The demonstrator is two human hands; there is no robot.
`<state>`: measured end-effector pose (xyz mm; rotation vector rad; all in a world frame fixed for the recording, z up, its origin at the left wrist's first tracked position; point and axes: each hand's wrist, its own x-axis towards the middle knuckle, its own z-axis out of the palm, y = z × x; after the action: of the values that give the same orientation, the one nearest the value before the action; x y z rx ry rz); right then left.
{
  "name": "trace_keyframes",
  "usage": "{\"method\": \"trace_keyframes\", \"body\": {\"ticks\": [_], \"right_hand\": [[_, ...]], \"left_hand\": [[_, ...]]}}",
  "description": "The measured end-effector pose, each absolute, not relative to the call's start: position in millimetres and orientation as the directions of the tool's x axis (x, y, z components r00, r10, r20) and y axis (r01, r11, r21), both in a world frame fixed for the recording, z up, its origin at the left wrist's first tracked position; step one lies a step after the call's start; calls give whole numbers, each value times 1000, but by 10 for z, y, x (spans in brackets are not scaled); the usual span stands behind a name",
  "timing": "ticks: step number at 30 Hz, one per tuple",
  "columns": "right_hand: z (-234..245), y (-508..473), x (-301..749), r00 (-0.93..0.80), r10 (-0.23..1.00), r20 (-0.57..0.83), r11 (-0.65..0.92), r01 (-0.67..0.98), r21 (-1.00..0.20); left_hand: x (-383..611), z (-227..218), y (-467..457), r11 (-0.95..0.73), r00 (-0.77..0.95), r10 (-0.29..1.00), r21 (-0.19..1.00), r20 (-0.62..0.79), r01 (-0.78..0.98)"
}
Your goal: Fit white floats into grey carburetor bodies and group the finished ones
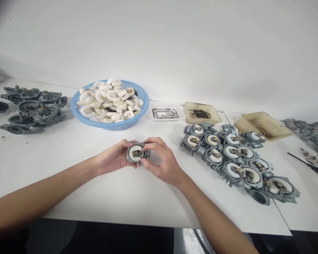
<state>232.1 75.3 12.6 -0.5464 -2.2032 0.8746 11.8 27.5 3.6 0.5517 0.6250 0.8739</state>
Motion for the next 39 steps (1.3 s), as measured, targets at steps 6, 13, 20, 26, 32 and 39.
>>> {"method": "trace_keyframes", "body": {"ticks": [6,13,20,26,32,39], "right_hand": [[137,751,2335,-660,590,465,696,124,-707],[133,762,2342,-655,589,475,706,130,-696],[136,760,2348,-660,584,472,703,121,-700],[136,752,2349,-656,586,476,706,125,-698],[127,760,2340,-654,584,481,710,124,-693],[132,767,2343,-648,592,479,705,128,-698]], "left_hand": [[118,41,271,531,494,826,669,-272,-520],[115,29,272,535,491,824,672,-283,-512],[118,32,269,537,492,823,668,-282,-515],[115,33,271,535,491,825,669,-281,-516],[111,31,274,536,493,823,674,-283,-508],[112,43,275,545,496,817,671,-293,-503]]}}
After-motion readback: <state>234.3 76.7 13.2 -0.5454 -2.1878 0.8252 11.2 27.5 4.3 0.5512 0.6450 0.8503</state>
